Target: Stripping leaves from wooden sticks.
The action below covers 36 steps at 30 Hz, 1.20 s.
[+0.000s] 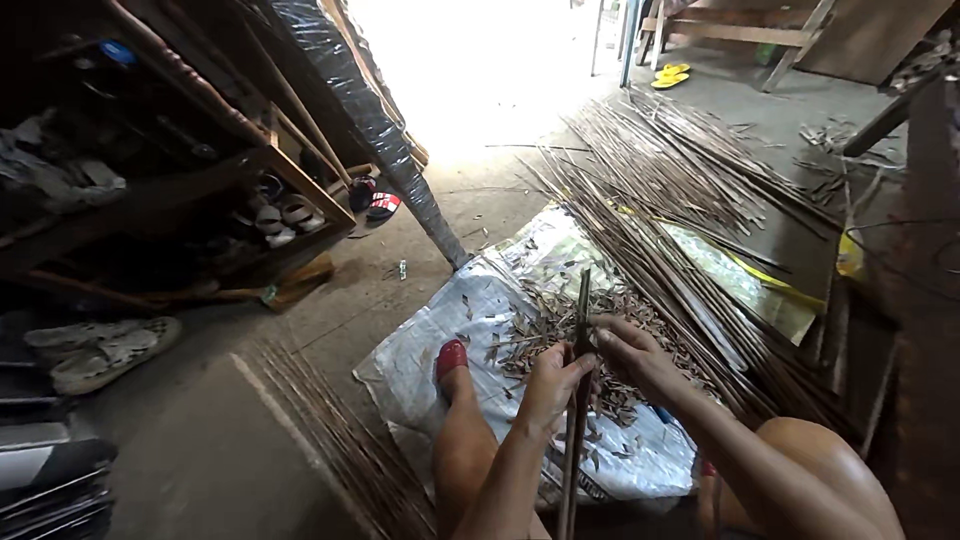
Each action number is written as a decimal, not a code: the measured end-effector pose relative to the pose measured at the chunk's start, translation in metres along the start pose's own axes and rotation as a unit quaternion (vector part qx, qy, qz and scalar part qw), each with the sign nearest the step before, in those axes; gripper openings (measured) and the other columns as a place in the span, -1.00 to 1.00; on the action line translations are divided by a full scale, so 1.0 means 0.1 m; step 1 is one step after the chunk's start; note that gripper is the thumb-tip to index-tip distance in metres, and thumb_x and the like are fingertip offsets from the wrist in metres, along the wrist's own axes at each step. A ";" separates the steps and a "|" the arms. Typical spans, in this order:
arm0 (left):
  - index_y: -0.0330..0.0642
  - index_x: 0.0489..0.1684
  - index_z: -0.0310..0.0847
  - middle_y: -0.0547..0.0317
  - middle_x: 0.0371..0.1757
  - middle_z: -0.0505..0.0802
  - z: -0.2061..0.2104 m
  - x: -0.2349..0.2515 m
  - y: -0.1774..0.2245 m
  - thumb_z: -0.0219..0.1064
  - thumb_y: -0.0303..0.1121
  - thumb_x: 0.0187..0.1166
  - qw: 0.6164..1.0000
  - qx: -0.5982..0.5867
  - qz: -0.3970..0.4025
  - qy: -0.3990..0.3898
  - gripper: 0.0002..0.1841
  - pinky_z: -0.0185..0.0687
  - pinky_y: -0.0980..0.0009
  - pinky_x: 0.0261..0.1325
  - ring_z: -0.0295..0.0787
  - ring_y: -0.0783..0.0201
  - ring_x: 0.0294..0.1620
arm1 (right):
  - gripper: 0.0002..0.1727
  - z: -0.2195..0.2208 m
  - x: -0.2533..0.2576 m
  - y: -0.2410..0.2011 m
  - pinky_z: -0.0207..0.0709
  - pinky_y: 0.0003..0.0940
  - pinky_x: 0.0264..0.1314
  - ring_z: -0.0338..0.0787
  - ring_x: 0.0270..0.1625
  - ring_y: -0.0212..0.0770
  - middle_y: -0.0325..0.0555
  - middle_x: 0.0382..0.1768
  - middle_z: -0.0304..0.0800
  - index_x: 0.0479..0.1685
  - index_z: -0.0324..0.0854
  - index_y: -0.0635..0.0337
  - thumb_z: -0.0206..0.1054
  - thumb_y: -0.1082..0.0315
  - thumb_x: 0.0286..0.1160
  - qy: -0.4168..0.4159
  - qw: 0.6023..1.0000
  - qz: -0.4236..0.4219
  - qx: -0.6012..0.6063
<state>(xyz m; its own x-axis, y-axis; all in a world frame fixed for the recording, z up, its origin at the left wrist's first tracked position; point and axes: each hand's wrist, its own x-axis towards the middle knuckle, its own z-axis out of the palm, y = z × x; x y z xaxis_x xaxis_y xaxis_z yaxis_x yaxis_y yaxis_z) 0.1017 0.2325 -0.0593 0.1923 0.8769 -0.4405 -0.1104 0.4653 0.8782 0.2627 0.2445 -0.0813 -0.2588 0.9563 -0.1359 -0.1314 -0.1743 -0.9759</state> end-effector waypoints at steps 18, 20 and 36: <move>-0.38 0.03 0.58 0.17 -0.35 0.75 0.01 0.04 -0.08 0.43 -0.48 0.56 0.987 0.154 0.035 -0.023 -0.78 0.77 0.45 -0.35 0.73 0.39 -0.51 | -0.94 -0.10 0.04 -0.14 0.26 -0.67 -0.66 0.40 -0.68 -0.59 -0.36 -0.53 0.63 -0.14 0.56 0.19 0.35 0.46 0.57 -0.024 0.994 0.109 0.004; -0.37 0.04 0.55 0.19 -0.41 0.76 0.02 0.02 -0.06 0.30 -0.46 0.68 0.993 0.107 0.009 -0.040 -0.84 0.76 0.47 -0.39 0.74 0.39 -0.54 | -0.93 -0.15 0.06 -0.13 0.28 -0.67 -0.64 0.40 -0.67 -0.59 -0.36 -0.50 0.65 -0.10 0.59 0.21 0.34 0.47 0.56 -0.008 0.997 0.079 0.004; -0.38 0.14 0.47 0.17 -0.43 0.71 0.03 0.01 -0.07 0.07 -0.41 0.84 0.989 0.139 0.028 0.028 -0.80 0.73 0.49 -0.48 0.70 0.40 -0.60 | -0.92 -0.05 0.07 -0.07 0.18 -0.68 -0.71 0.34 -0.73 -0.59 -0.37 -0.62 0.58 -0.25 0.62 0.20 0.35 0.42 0.60 -0.004 0.989 0.149 0.004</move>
<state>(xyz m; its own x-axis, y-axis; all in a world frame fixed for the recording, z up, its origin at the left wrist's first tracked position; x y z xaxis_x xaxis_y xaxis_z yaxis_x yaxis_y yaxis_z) 0.1056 0.2301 -0.0655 0.1384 0.9091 -0.3928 0.1555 0.3718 0.9152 0.2667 0.2538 -0.0762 -0.2941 0.8607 -0.4155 -0.0557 -0.4495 -0.8916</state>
